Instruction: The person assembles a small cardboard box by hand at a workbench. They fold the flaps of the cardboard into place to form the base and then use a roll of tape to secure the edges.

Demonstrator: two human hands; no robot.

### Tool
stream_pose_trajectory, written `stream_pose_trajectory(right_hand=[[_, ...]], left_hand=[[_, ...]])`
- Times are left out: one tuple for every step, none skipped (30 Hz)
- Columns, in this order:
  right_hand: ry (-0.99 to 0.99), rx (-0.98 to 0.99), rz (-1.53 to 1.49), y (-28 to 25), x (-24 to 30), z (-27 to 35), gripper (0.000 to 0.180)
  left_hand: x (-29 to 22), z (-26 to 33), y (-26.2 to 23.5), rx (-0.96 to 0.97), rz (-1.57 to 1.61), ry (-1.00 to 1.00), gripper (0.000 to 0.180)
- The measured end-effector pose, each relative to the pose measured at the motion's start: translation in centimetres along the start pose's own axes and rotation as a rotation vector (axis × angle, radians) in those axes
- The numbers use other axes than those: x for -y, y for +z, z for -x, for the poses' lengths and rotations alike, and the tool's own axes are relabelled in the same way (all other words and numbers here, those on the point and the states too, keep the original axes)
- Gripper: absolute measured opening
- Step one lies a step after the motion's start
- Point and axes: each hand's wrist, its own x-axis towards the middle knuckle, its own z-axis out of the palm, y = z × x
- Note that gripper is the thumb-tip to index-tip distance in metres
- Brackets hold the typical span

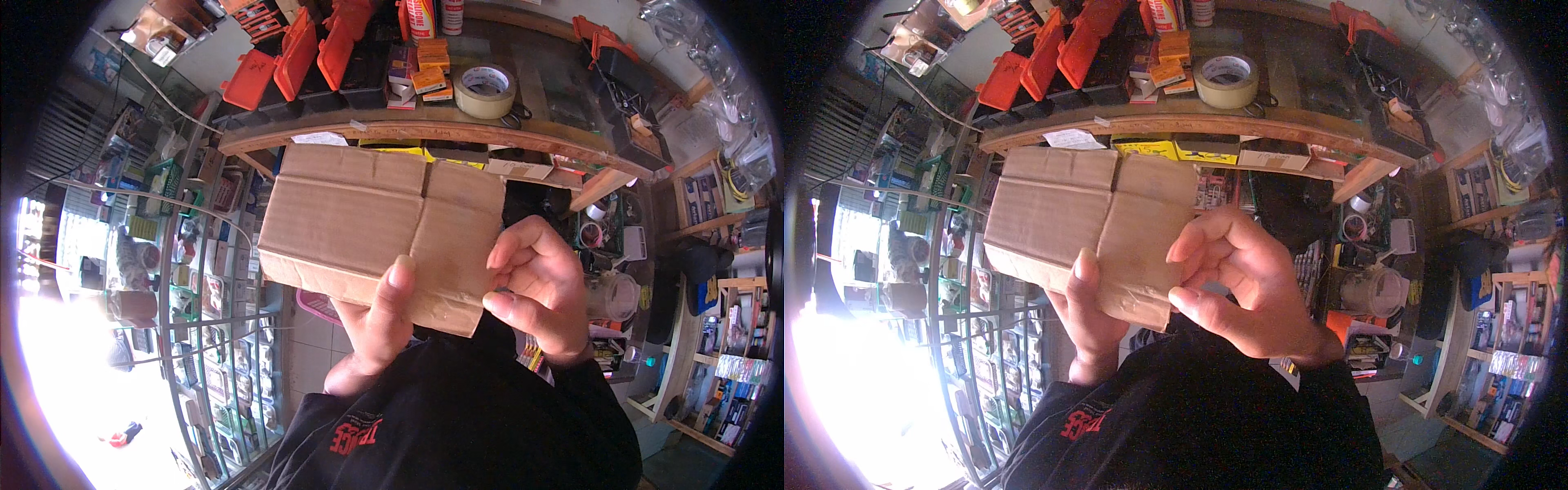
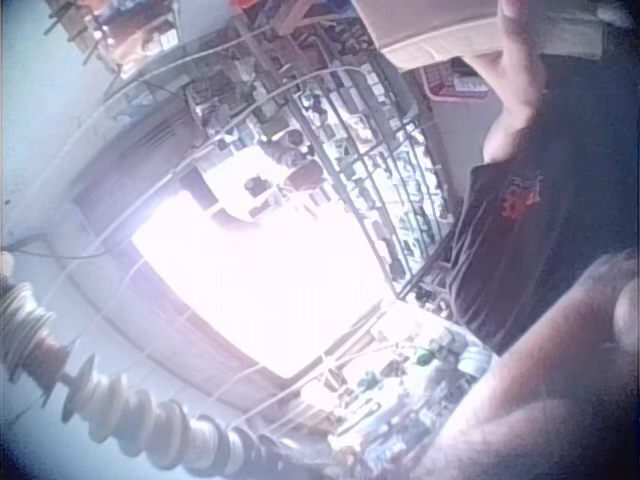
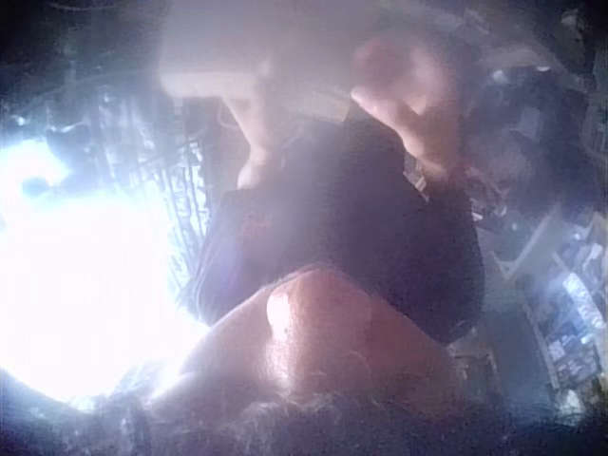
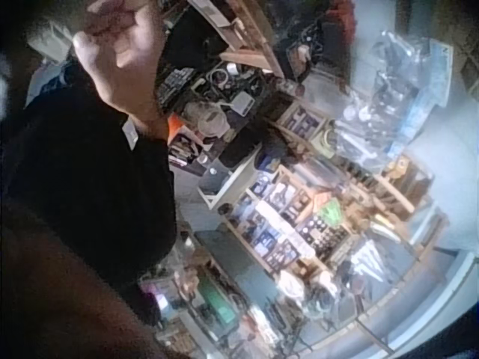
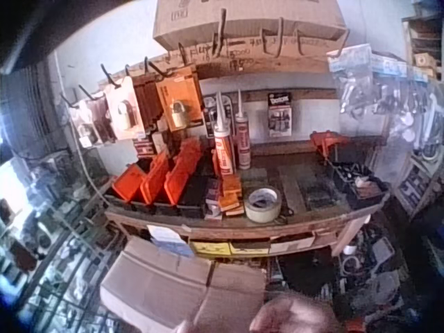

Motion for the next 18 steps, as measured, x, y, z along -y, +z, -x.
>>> stream_pose_trajectory(right_hand=[[0.014,0.016,-0.006,-0.1,-0.1,0.1,0.036],[0.013,0.019,-0.030,0.0,-0.3,0.0,0.036],[0.013,0.019,-0.054,0.0,-0.4,-0.1,0.036],[0.013,0.018,-0.078,0.1,-0.4,-0.2,0.036],[0.025,0.012,-0.077,0.1,-0.4,-0.2,0.036],[0.038,0.009,-0.078,0.3,-0.3,-0.3,0.036],[0.052,0.006,-0.079,0.4,-0.2,-0.3,0.035],[0.061,0.008,-0.092,0.4,-0.5,-0.4,0.035],[0.068,0.007,-0.105,0.4,-0.8,-0.5,0.035],[0.076,0.006,-0.117,0.4,-0.9,-0.5,0.036],[0.076,0.009,-0.126,0.5,-0.9,-0.6,0.036],[0.076,0.012,-0.135,0.7,-0.7,-0.7,0.037],[0.076,0.016,-0.144,0.8,-0.6,-0.8,0.038],[0.092,0.017,-0.137,0.8,-0.6,-0.7,0.039],[0.107,0.017,-0.129,0.7,-0.6,-0.6,0.039],[0.123,0.018,-0.121,0.6,-0.6,-0.6,0.040],[0.122,0.020,-0.137,0.6,-0.8,-0.5,0.041],[0.120,0.022,-0.152,0.5,-1.0,-0.5,0.042]], left_hand=[[0.2,0.1,-0.1,0.016,-0.020,0.038,0.073],[0.1,0.2,-0.2,0.027,0.001,0.033,0.072],[0.0,0.3,-0.1,0.041,0.024,0.025,0.071],[-0.1,0.4,-0.1,0.055,0.046,0.017,0.071],[-0.1,0.4,-0.1,0.060,0.063,0.007,0.071],[-0.1,0.5,-0.1,0.060,0.078,-0.002,0.072],[-0.1,0.6,-0.2,0.061,0.093,-0.010,0.072],[-0.1,0.7,-0.3,0.046,0.053,-0.001,0.074],[0.1,0.7,-0.3,0.034,0.015,0.006,0.076],[0.2,0.7,-0.3,0.022,-0.024,0.013,0.078],[0.1,0.8,-0.4,0.027,-0.034,0.024,0.078],[0.1,0.9,-0.4,0.030,-0.043,0.036,0.078],[0.0,1.1,-0.5,0.034,-0.053,0.048,0.078],[-0.1,1.1,-0.4,0.034,-0.044,0.044,0.078],[-0.1,1.2,-0.4,0.035,-0.034,0.039,0.079],[-0.2,1.3,-0.4,0.036,-0.024,0.034,0.079],[-0.2,1.4,-0.4,0.040,-0.025,0.031,0.079],[-0.1,1.4,-0.5,0.045,-0.026,0.028,0.078]])
